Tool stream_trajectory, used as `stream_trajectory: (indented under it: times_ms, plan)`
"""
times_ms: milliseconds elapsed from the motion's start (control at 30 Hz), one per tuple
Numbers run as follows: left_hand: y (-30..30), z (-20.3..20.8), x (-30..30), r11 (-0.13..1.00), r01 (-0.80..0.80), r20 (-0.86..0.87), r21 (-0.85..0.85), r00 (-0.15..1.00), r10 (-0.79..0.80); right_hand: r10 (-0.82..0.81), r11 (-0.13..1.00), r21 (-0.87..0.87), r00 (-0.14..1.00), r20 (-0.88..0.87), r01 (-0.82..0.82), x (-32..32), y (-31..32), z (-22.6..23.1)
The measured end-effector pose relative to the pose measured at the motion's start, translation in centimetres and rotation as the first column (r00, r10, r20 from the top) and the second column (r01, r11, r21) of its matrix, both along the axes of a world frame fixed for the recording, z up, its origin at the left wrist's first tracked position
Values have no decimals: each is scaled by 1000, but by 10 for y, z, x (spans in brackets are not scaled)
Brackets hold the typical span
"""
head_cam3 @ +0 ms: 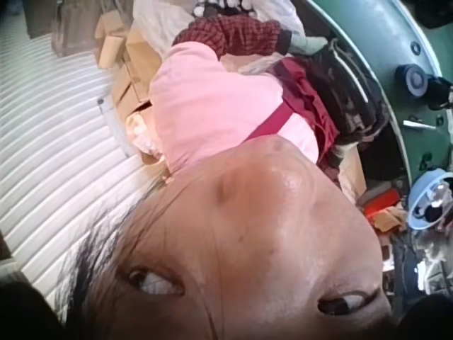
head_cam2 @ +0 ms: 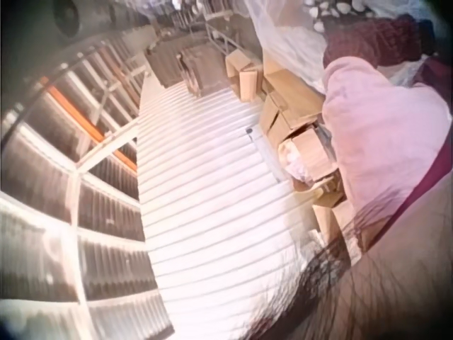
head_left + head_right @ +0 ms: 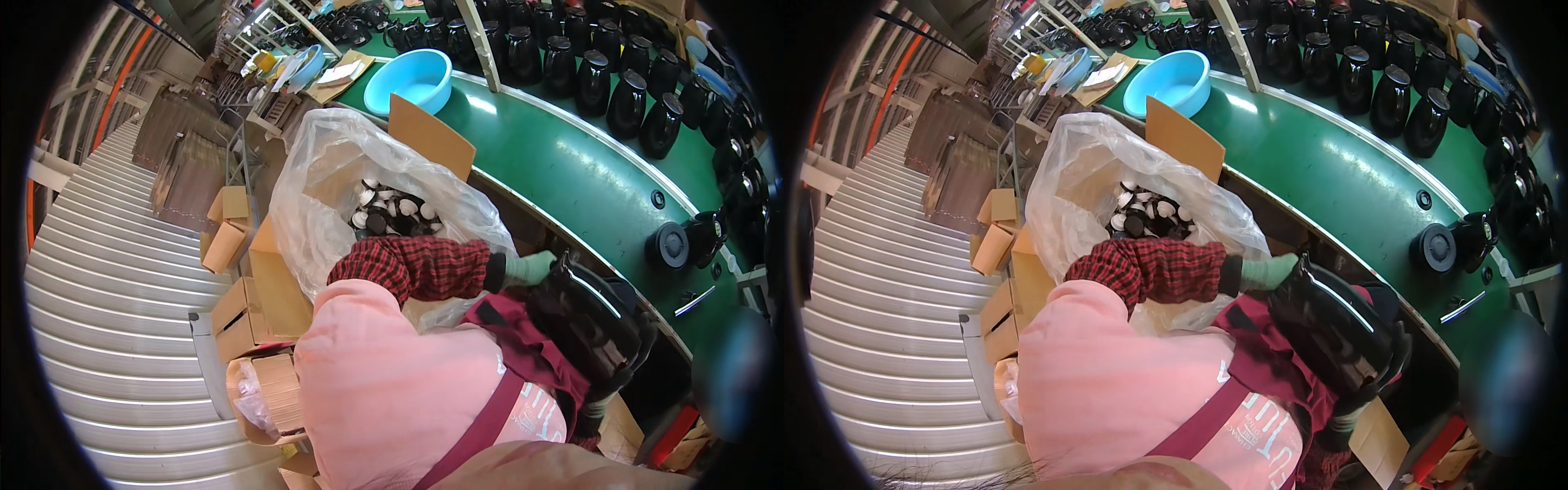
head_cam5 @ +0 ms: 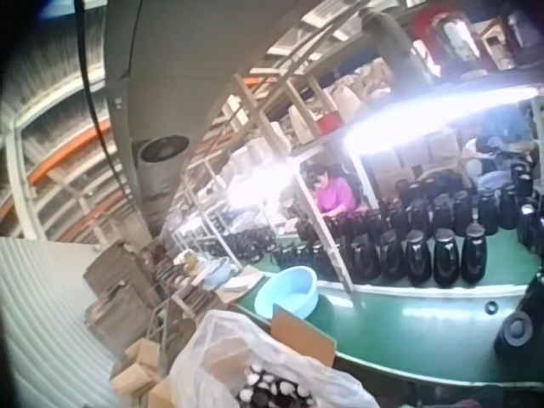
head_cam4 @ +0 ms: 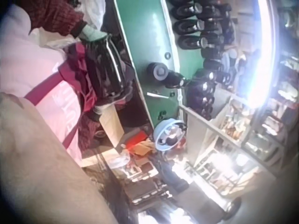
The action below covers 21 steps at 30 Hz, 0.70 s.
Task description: The person assembles black kettles on a green workbench. They insert a metal heating element into each kettle, place a black lid on top, and then set the completed unit aside. The process is repeated for multiple kettles in a repetitive sequence.
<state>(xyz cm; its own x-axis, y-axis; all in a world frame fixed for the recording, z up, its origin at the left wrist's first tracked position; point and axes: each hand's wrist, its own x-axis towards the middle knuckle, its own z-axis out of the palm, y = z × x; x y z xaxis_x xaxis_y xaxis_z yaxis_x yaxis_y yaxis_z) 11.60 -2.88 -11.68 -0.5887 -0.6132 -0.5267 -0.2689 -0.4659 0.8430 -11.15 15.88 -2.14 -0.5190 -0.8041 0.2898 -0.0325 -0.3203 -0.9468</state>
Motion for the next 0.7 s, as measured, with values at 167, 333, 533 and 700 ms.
stream_trajectory:
  times_ms: [167,333,533,700]
  plan:
    - [-6,159,-24,176,293,210,-940,901,-379,360,898,215,922,143,-384,-48,0,-74]
    - [-19,144,-20,293,316,178,-902,893,-414,369,906,331,877,-308,-265,-62,17,-48]
    - [-5,17,-14,970,54,-84,-238,994,-75,-98,990,123,964,249,69,-21,30,-54]
    - [3,15,-24,990,29,-32,-135,999,-34,90,967,222,985,150,-122,-35,25,-73]
